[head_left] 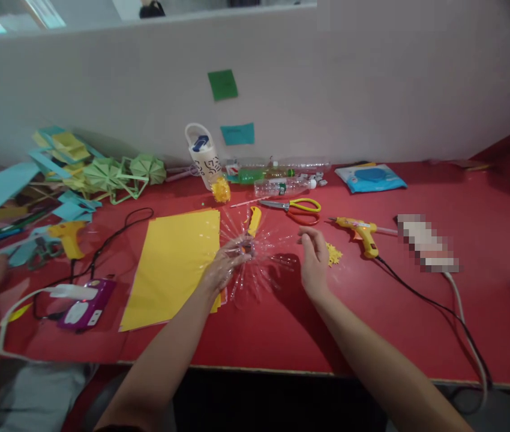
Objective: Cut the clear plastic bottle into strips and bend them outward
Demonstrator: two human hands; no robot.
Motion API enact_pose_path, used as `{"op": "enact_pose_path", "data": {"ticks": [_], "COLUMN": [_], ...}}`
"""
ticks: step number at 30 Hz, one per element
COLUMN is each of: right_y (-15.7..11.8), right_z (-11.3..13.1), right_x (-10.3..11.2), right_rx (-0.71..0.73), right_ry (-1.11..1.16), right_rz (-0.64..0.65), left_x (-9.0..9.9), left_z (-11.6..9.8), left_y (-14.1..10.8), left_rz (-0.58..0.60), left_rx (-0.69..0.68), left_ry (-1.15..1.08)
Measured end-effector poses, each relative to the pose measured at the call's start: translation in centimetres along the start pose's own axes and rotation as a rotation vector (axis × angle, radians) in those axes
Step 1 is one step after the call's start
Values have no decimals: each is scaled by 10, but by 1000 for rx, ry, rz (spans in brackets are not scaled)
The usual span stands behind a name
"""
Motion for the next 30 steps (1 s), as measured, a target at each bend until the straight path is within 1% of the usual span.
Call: {"op": "enact_pose_path", "data": {"ticks": [3, 7, 10, 14, 19, 23, 30], "right_y": [2, 1, -3, -6, -4, -3, -1], "right_z": [-14, -27, -26, -19, -18, -21, -25], "right_x": [2, 2, 0, 1, 2, 2, 3], "right_rx": [-55, -78, -70, -46, -46, -58, -52], "right_ry": [-65, -80, -93, -138, -180, -190, -214], "right_rz": [25, 47, 80, 125, 143, 146, 147], "left_x": [-1, -3, -6, -10, -12, -11, -13], "left_z": [-1, -2, -3, 0, 2, 2, 1], "left_y": [0, -1, -3, -5, -4, -4, -4], "left_rz": [10, 27, 8, 50, 3, -4, 44], "left_rx": [-2, 18, 9, 90, 146, 152, 127], "left_ry": [-5, -28, -66, -103, -165, -165, -115]}}
Point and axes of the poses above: each hand's wrist, its own y-axis towards the middle knuckle, its own x-axis out of the back of the hand, z = x × y, the point moved 2 cm from there along y, towards the middle knuckle, and after that the axes turned 10 degrees about x, right-handed, at the moved point
